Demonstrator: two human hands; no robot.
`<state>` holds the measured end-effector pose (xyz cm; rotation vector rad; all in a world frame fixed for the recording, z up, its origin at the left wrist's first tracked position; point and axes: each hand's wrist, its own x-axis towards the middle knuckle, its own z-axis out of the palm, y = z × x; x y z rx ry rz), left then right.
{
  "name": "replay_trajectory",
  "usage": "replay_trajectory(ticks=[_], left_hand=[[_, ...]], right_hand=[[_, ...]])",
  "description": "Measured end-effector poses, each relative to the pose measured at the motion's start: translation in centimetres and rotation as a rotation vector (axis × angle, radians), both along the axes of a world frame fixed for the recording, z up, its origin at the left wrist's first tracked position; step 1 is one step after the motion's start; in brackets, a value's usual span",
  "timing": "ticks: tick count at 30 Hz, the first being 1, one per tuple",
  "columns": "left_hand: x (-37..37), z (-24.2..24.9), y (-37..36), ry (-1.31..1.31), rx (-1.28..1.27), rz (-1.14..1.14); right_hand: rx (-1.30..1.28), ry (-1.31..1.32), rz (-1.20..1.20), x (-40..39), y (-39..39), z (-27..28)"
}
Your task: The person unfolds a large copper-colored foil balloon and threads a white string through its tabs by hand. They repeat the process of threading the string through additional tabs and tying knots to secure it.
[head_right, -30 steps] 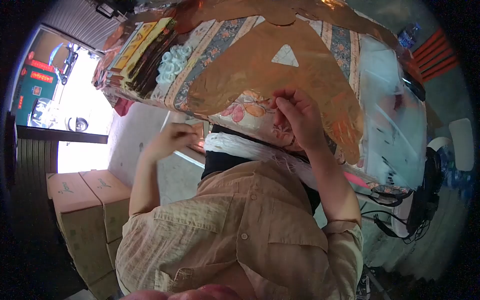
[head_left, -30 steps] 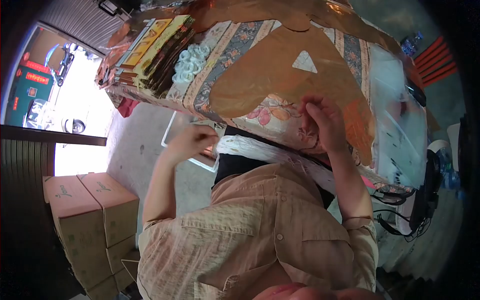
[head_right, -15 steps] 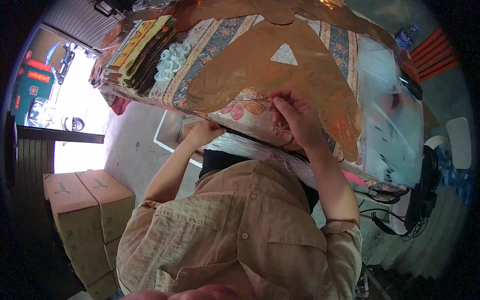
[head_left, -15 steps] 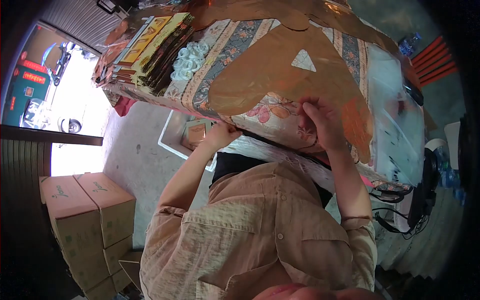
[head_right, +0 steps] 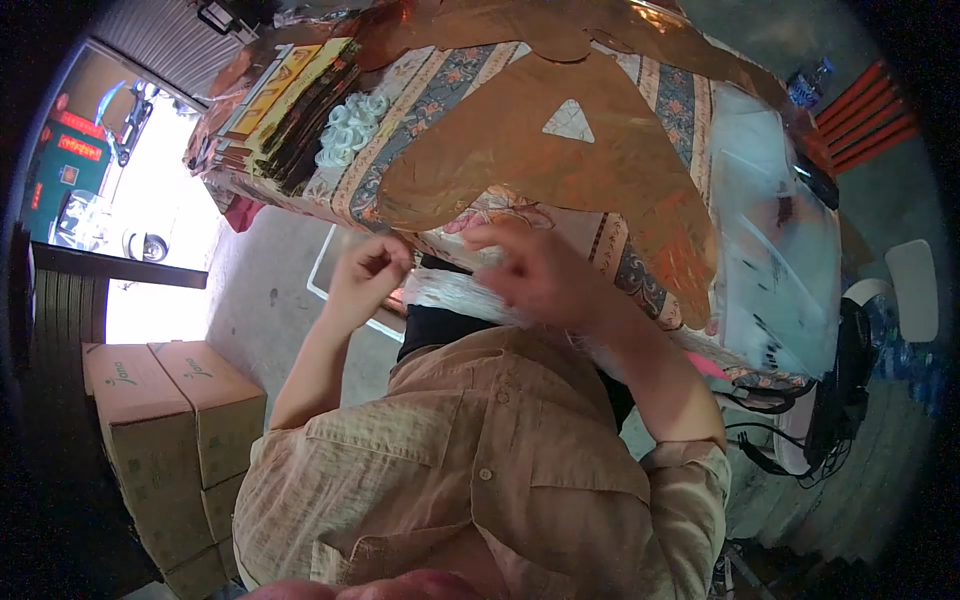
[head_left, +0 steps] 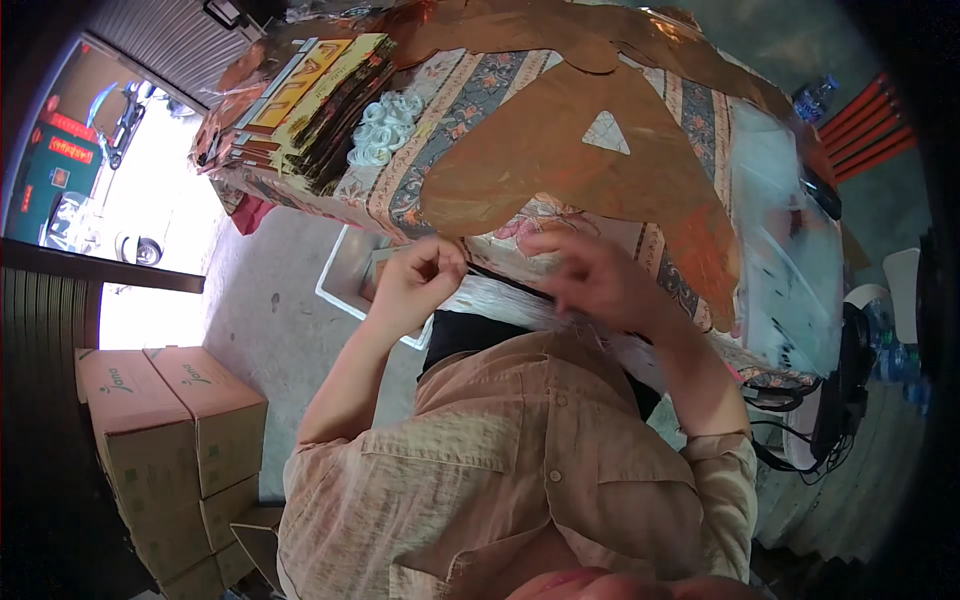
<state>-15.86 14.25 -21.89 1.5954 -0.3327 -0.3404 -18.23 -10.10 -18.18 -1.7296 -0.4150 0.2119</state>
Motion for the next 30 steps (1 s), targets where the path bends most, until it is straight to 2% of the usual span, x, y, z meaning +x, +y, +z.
replay_trajectory(ticks=[1,3,5,6,8,9,10,11,12,14,15,16,17,18,19,21,22,23,25,26,27,28,30], left_hand=[[0.0,1.9,-0.1,-0.005,-0.003,0.0],[0.7,4.9,-0.3,-0.306,-0.03,0.017],[2.3,6.7,-0.7,-0.376,-0.098,0.081],[3.0,7.4,-1.0,-0.433,-0.158,0.144],[3.8,8.4,-3.4,-0.467,-0.205,0.063],[3.7,8.8,-5.1,-0.491,-0.244,-0.018],[2.8,9.8,-6.6,-0.244,-0.291,-0.155],[2.1,10.1,-8.4,-0.124,-0.37,-0.262],[1.3,10.4,-10.3,0.004,-0.437,-0.359],[1.6,10.2,-11.7,-0.002,-0.547,-0.431],[2.5,10.1,-11.7,0.011,-0.44,-0.575],[3.2,10.0,-11.5,0.025,-0.328,-0.715],[3.5,10.7,-10.7,0.027,-0.329,-0.714],[3.8,12.0,-9.1,-0.014,0.039,-0.713],[4.1,12.7,-7.5,-0.052,0.407,-0.698],[5.0,13.1,-4.3,-0.075,0.594,-0.722],[5.0,14.3,-2.9,-0.006,0.594,-0.634],[5.1,15.3,-1.4,0.063,0.593,-0.545],[6.2,15.5,2.3,-0.265,0.508,-0.45],[6.3,16.0,4.1,-0.209,0.463,-0.386],[6.2,16.7,5.8,-0.152,0.418,-0.322],[6.1,17.4,7.1,-0.15,0.391,-0.268],[6.7,17.7,10.1,-0.174,0.388,-0.166]], right_hand=[[-0.027,0.148,0.114,-0.2,1.0,0.7],[-0.066,0.283,0.225,-0.1,1.4,2.3],[0.002,0.294,0.307,0.4,1.1,3.7],[0.135,0.231,0.251,0.7,0.6,4.0],[-0.092,0.057,-0.088,0.9,0.0,8.5],[-0.021,-0.067,-0.106,1.5,-0.3,9.6],[0.048,-0.195,-0.123,2.2,-0.6,10.6],[0.042,-0.203,-0.131,2.9,-0.8,11.6],[0.034,-0.398,-0.2,3.4,-0.9,12.5],[-0.066,-0.654,-0.346,3.7,-2.2,15.1],[-0.153,-0.709,-0.426,3.4,-3.8,16.7],[-0.188,-0.9,-0.579,3.5,-4.7,18.0],[-0.225,-0.98,-0.678,3.1,-6.4,19.1],[-0.263,-1.053,-0.786,2.7,-8.1,20.2],[-0.303,-1.016,-0.843,1.8,-11.5,20.9],[-0.472,-1.01,-0.989,1.2,-22.8,21.4],[-0.47,-1.004,-0.992,0.6,-24.5,21.4],[-0.575,-1.003,-0.993,-0.4,-25.7,21.3],[-0.786,-1.0,-0.985,-2.8,-26.9,20.9],[-0.891,-0.999,-0.974,-3.7,-27.0,20.6],[-0.887,-0.997,-0.969,-4.6,-26.9,19.9],[-0.898,-0.822,-0.965,-5.5,-26.7,18.6],[-0.9,-0.644,-0.953,-6.5,-26.0,16.5]])
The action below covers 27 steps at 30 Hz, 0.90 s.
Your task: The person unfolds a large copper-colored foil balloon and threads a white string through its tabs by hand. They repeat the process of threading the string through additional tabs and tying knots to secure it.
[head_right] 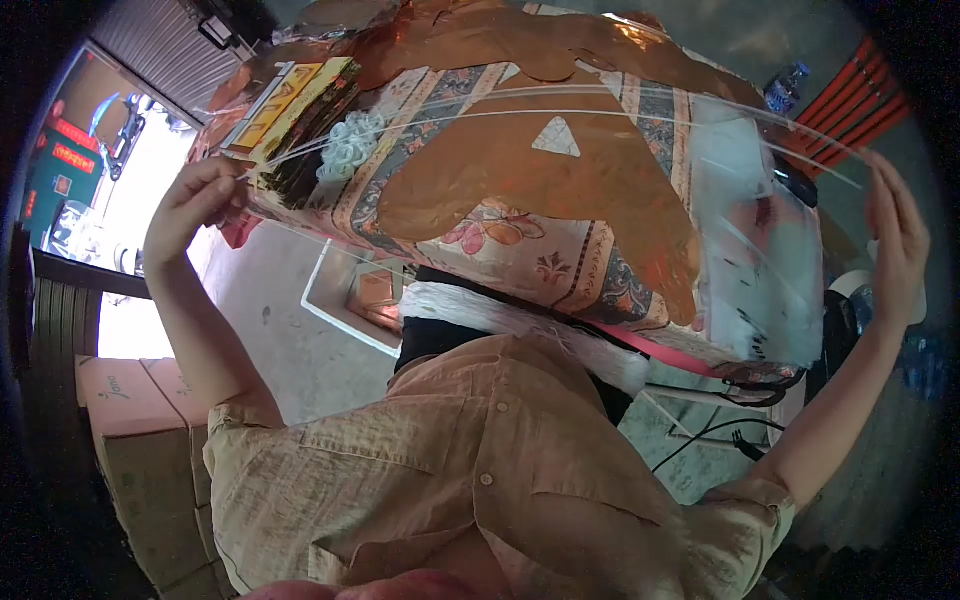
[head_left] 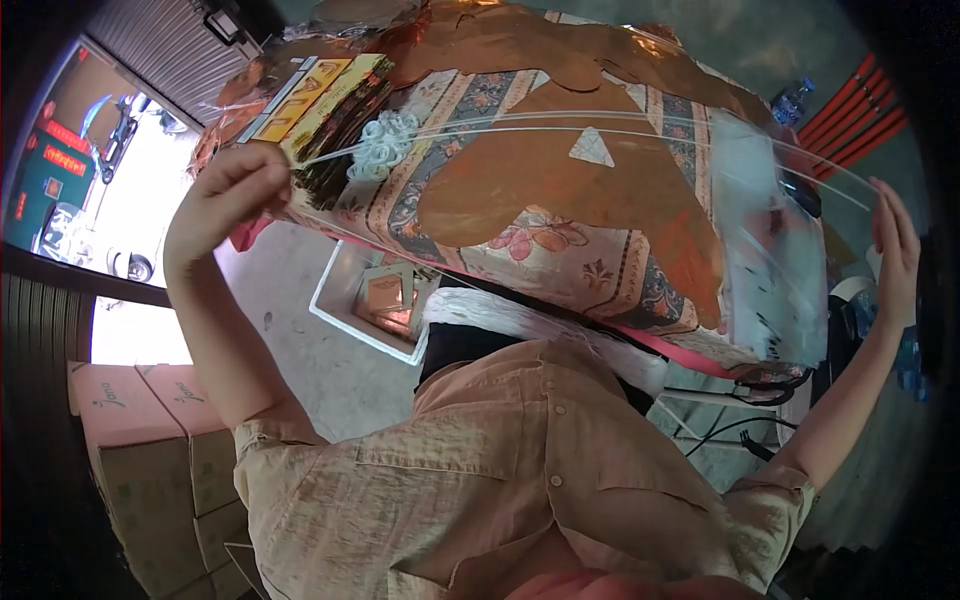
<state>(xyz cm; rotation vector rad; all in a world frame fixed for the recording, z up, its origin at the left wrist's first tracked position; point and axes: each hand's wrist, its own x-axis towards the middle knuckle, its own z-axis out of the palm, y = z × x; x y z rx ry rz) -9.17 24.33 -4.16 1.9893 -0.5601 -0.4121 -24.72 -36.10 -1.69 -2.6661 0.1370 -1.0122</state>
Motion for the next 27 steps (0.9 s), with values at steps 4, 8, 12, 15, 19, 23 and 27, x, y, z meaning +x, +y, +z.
replay_trajectory(ticks=[4,8,12,15,19,23,27], left_hand=[[1.6,-0.9,5.6,-0.142,-0.252,0.058],[2.0,-1.2,8.6,-0.011,-0.801,-0.01],[2.0,-2.2,12.3,0.111,-1.22,0.043],[1.4,-2.0,12.8,0.169,-1.399,0.121],[1.6,-2.0,15.7,0.3,-1.565,0.34],[2.2,-3.4,16.2,0.032,-1.522,0.302],[0.0,-4.1,2.7,-0.164,-0.856,0.745]], right_hand=[[0.294,0.118,0.17,-0.6,3.0,-3.0],[0.503,0.242,0.265,-1.0,5.6,-5.4],[0.638,0.4,0.358,-1.6,9.2,-6.5],[0.854,0.689,0.518,-1.5,12.8,-7.4],[1.154,0.865,0.734,-1.1,15.4,-9.6],[1.679,0.793,0.82,0.2,15.7,-12.5],[1.375,0.59,0.665,1.3,16.3,-13.5]])
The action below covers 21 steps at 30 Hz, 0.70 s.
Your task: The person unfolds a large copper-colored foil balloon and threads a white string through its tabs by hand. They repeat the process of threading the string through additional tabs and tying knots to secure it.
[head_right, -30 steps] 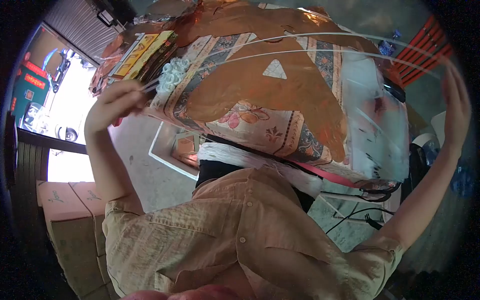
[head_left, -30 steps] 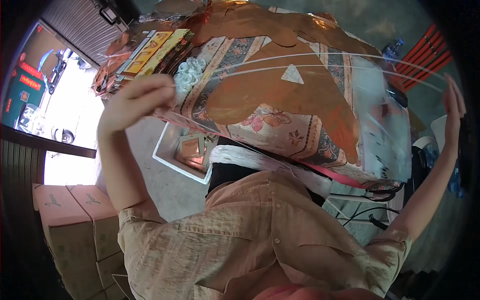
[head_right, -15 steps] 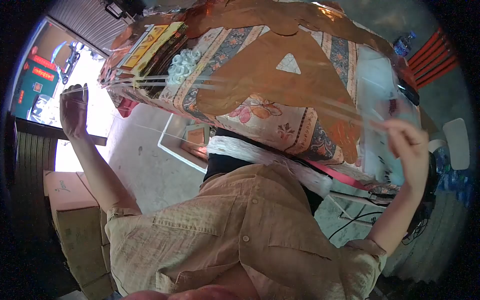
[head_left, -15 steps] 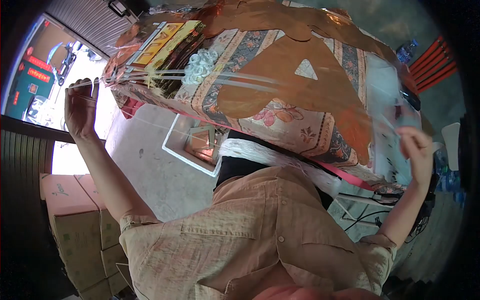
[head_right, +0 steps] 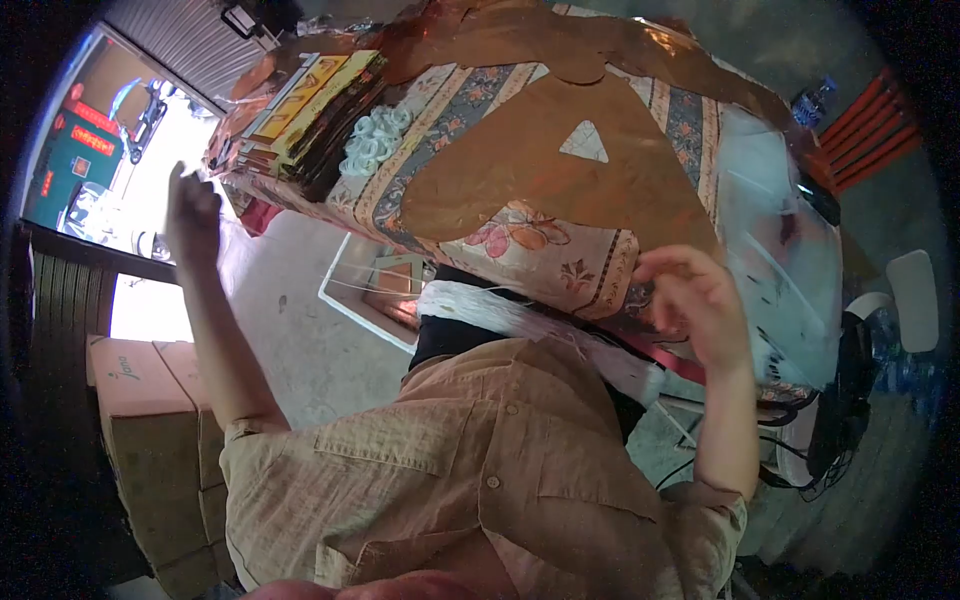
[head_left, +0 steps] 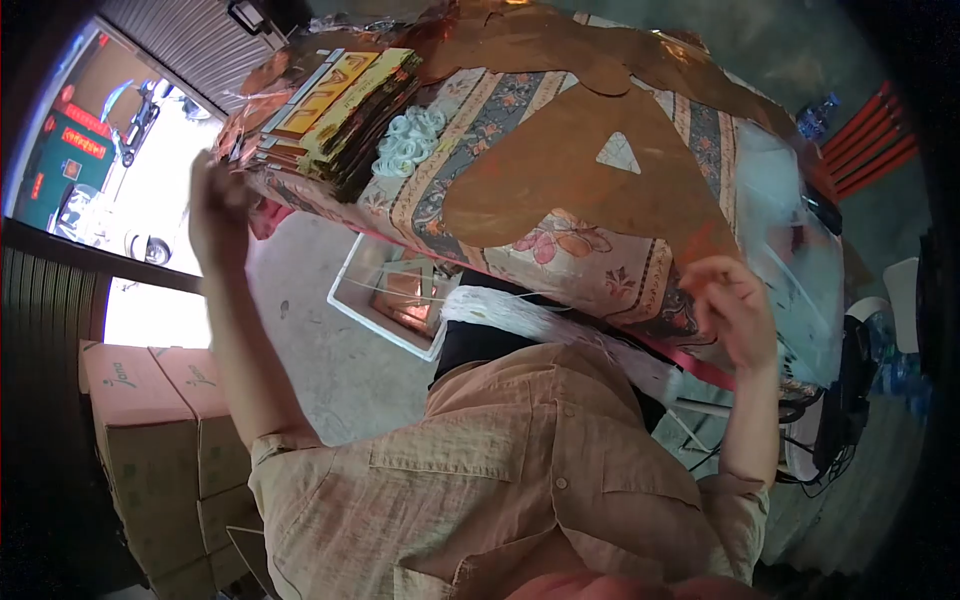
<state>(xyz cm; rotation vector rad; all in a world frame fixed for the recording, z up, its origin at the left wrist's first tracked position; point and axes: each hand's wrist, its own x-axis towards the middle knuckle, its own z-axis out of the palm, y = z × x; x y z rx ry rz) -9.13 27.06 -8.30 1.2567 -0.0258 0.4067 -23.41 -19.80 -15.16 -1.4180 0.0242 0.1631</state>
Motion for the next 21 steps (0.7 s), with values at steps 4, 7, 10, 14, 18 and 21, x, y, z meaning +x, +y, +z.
replay_trajectory(ticks=[4,7,10,14,18,21], left_hand=[[-3.4,-3.2,-11.1,0.166,0.516,-0.546],[-4.1,-4.8,-15.4,-0.004,0.636,-0.799],[-4.1,-5.0,-18.1,-0.094,0.695,-0.909],[-3.8,-6.2,-19.6,-0.208,0.845,-0.886],[-3.8,-6.4,-20.2,-0.129,0.818,-0.869],[-3.5,-7.9,-20.6,-0.125,0.693,-0.817]], right_hand=[[-0.259,-0.153,0.143,1.6,5.7,1.0],[-0.326,-0.271,0.181,3.7,8.4,0.8],[-0.305,-0.266,0.218,5.6,9.2,0.2],[-0.295,-0.262,0.248,6.2,9.3,1.1],[-0.106,-0.116,0.309,6.8,7.8,0.2],[0.266,0.02,0.182,6.4,7.0,0.4]])
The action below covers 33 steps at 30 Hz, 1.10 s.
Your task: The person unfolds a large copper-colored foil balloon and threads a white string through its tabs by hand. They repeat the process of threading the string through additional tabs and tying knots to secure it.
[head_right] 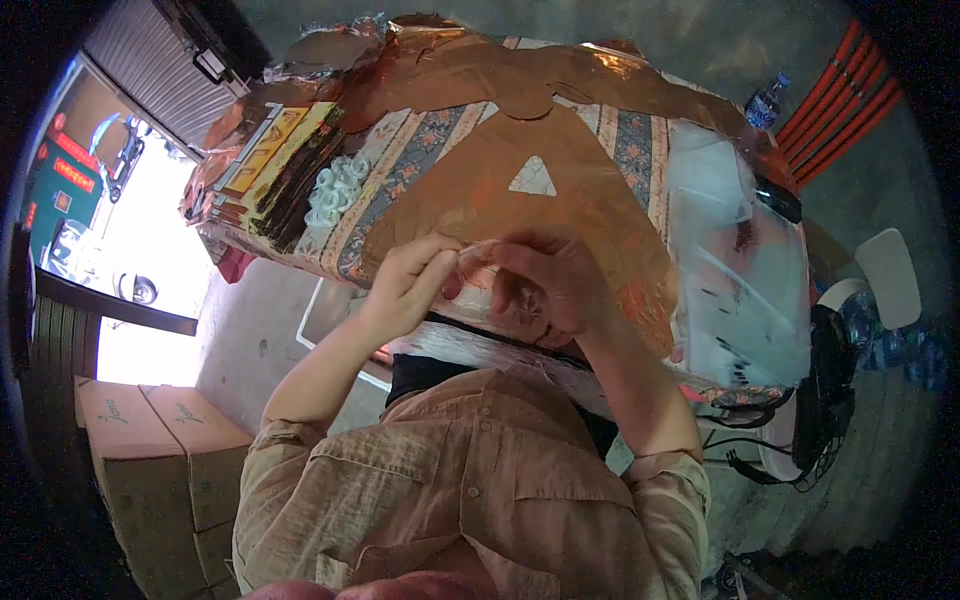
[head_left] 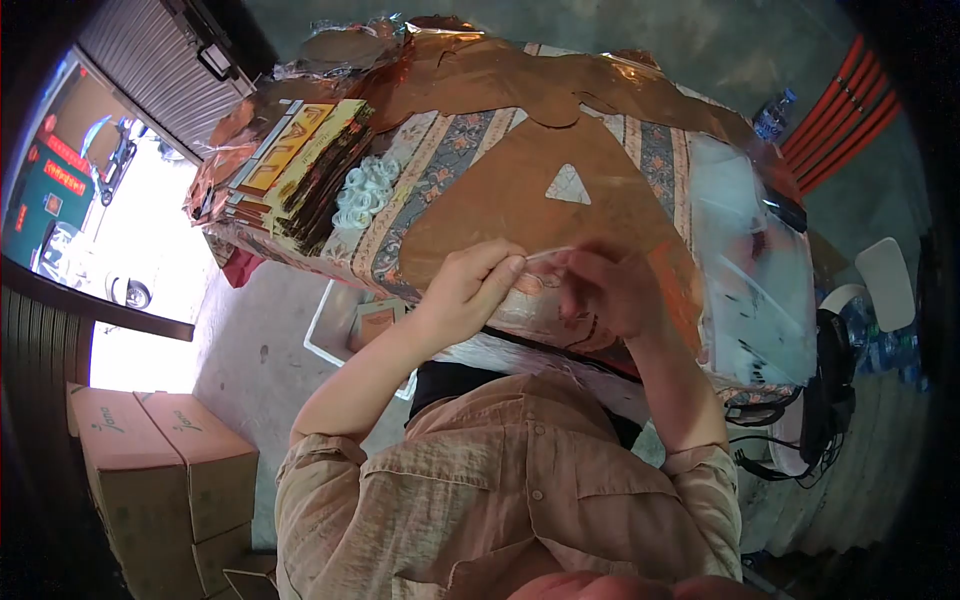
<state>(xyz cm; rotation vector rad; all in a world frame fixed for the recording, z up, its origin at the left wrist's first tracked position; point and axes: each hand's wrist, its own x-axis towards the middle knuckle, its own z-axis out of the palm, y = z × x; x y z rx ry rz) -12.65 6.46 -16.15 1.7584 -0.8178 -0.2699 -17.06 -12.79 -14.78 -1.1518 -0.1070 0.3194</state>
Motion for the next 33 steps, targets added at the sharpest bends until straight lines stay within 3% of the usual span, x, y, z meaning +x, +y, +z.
replay_trajectory(ticks=[3,5,6,8,9,11,14,15,17,18,20,21,23,24,26,27,29,31,33], left_hand=[[-0.7,-1.3,-1.6,-0.229,0.082,-0.034],[-1.3,-0.5,-2.0,-0.172,0.052,-0.036],[-1.4,0.4,-1.9,-0.203,0.087,-0.04],[-1.0,1.5,-1.6,-0.232,0.122,-0.044],[-0.5,1.9,-1.3,-0.142,0.073,-0.036],[-0.2,1.8,-1.1,-0.054,0.026,-0.023],[-0.7,-0.2,-2.2,-0.201,0.05,-0.152],[-0.8,-0.2,-2.2,-0.197,0.05,-0.153],[-1.0,0.3,-2.1,-0.17,-0.014,-0.155],[-0.7,1.1,-1.6,-0.048,-0.064,-0.127],[-0.7,1.1,-2.0,0.027,-0.075,-0.139],[-0.7,1.2,-2.1,0.099,-0.084,-0.154],[-1.0,1.2,-2.2,0.023,-0.016,-0.179],[-1.1,1.2,-2.3,-0.053,0.052,-0.206],[-1.0,1.3,-2.2,-0.127,0.118,-0.235],[-0.5,1.5,-1.9,-0.064,0.014,-0.194],[0.0,1.2,-1.7,0.003,-0.089,-0.146],[0.1,0.5,-2.4,0.026,0.022,-0.128],[-0.4,1.0,-2.9,-0.041,-0.025,-0.261]], right_hand=[[-0.053,-0.152,-0.206,-0.2,-0.2,-0.1],[-0.296,-0.329,-0.31,0.0,-0.1,-1.4],[-0.298,-0.329,-0.308,0.1,-0.3,-1.7],[-0.83,-0.711,-0.31,0.2,-0.9,-2.1],[-0.829,-0.714,-0.309,-0.1,-1.2,-1.6],[-0.304,-0.152,0.161,-1.4,-1.6,0.0],[-0.153,-0.176,-0.017,-1.6,-1.9,-0.9],[-0.153,-0.172,-0.017,-1.2,-1.8,-1.3],[-0.653,-0.625,-0.359,0.0,-1.6,-1.8],[-0.655,-0.626,-0.356,-0.4,-1.8,-1.1],[-0.248,-0.213,0.207,-1.8,-2.4,0.6],[-0.248,-0.213,0.208,-1.7,-2.2,0.5],[-0.301,-0.299,-0.147,-1.5,-1.8,0.1],[-0.3,-0.298,-0.152,-1.1,-1.9,-0.6],[-0.814,-0.755,-0.392,0.0,-2.2,-2.1],[-0.816,-0.758,-0.391,-0.3,-2.4,-1.5],[-0.398,-0.267,0.122,-1.6,-2.7,-0.2],[-0.348,-0.331,0.009,-1.5,-2.5,-0.3],[-0.301,-0.394,-0.112,-1.0,-2.3,-0.5]])
